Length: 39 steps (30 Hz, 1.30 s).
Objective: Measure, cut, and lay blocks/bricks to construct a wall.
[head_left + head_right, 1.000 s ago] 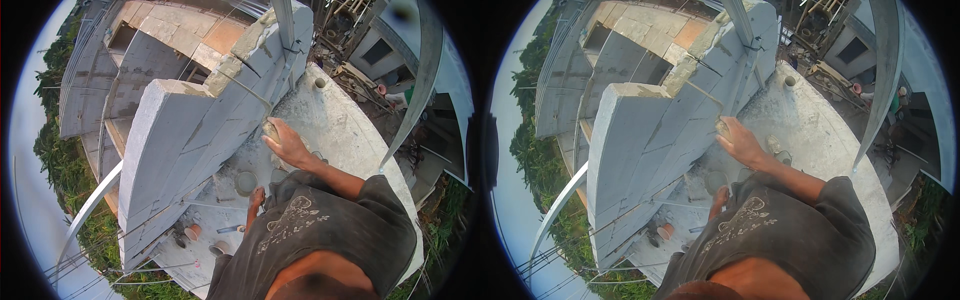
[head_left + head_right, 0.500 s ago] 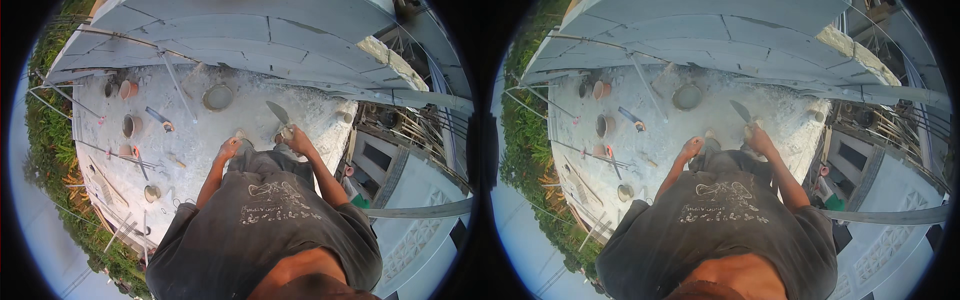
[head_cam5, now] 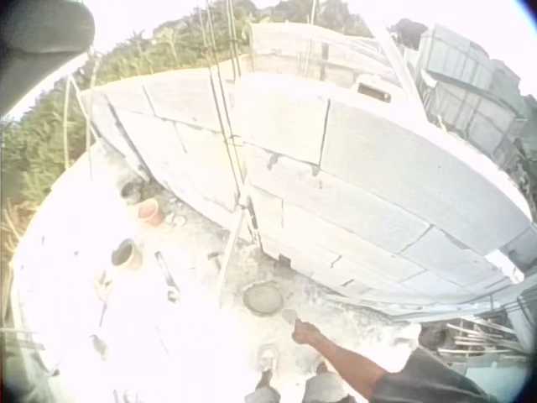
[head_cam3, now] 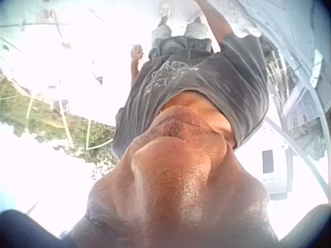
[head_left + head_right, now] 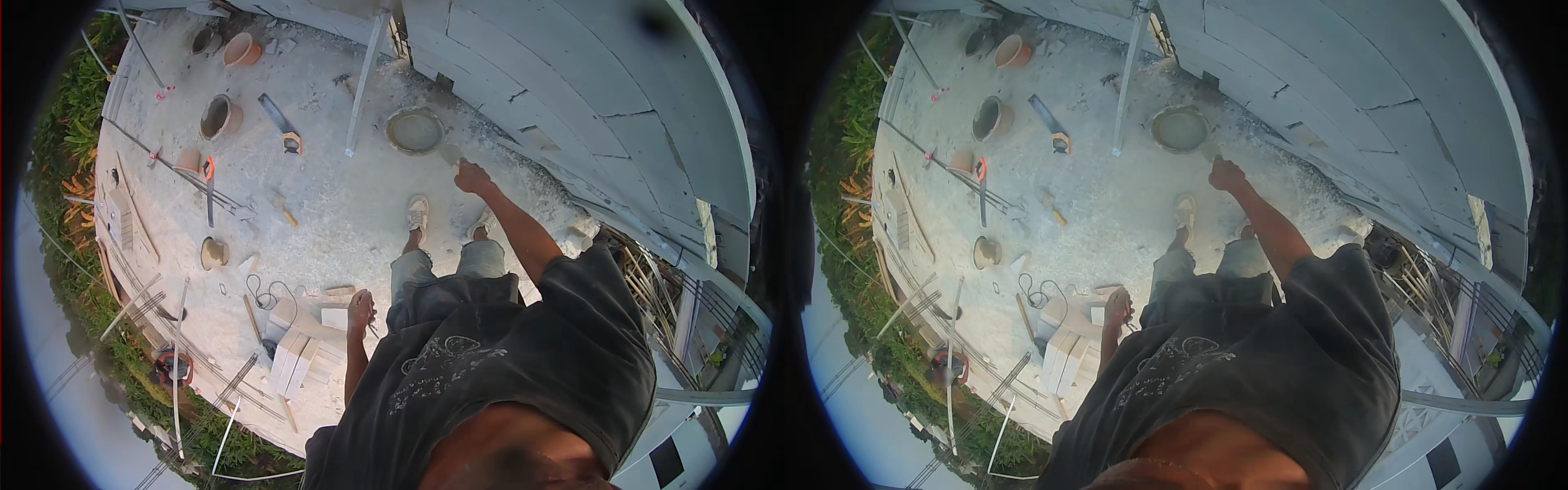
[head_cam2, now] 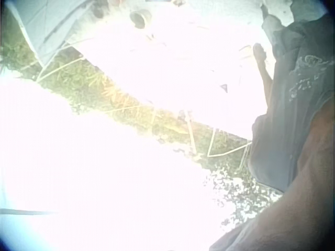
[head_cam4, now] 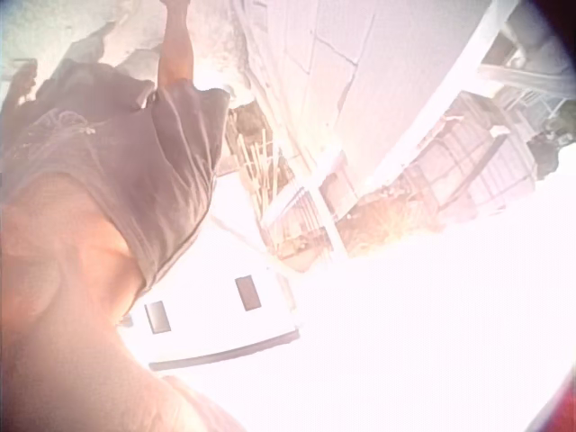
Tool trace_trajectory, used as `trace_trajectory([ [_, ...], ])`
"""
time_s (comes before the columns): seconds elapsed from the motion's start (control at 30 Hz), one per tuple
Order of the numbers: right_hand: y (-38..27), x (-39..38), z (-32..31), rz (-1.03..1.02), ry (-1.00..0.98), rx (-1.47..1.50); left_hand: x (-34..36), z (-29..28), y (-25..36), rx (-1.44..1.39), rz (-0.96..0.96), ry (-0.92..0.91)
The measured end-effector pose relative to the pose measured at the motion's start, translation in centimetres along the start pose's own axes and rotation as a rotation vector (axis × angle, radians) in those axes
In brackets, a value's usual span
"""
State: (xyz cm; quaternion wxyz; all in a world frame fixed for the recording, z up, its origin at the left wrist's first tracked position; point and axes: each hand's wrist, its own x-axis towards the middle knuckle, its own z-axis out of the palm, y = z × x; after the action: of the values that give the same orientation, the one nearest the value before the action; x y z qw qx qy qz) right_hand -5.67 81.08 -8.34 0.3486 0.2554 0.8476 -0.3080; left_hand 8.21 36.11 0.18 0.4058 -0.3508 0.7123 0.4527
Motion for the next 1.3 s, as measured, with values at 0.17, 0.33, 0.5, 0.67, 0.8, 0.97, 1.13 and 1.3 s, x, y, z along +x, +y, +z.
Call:
trace_trajectory([
  [0.17, -1.9, 8.6, 3.0, 0.093, 0.065, -0.154, -1.5, -1.3, -4.9, -0.372, -0.197, -0.006],
  [0.33, -0.7, 19.6, 9.0, -0.031, 0.218, -0.421, 2.9, 6.4, -5.4, -0.657, -0.178, -0.193],
  [0.5, 1.3, 28.6, 14.4, -0.039, 0.230, -0.458, 5.2, 9.2, -7.5, -0.393, -0.354, -0.152],
  [0.67, 1.6, 33.8, 19.6, -0.082, 0.209, -0.328, 4.9, 8.6, -9.3, -0.486, -0.310, -0.108],
  [0.8, 6.0, 34.0, 19.6, -0.253, 0.230, 0.183, 4.5, 8.3, -9.7, -0.520, -0.296, -0.109],
  [0.97, 10.1, 28.0, 17.9, -0.047, 0.115, 0.616, 5.0, 8.1, -9.8, -0.538, -0.301, -0.129],
  [1.13, 8.9, 23.5, 17.2, -0.003, 0.059, 0.786, 5.6, 7.4, -8.9, -0.515, -0.303, -0.135],
  [1.3, 4.7, 14.6, 14.2, 0.050, -0.006, 1.079, 6.1, 7.7, -6.9, -0.371, -0.176, -0.140],
])
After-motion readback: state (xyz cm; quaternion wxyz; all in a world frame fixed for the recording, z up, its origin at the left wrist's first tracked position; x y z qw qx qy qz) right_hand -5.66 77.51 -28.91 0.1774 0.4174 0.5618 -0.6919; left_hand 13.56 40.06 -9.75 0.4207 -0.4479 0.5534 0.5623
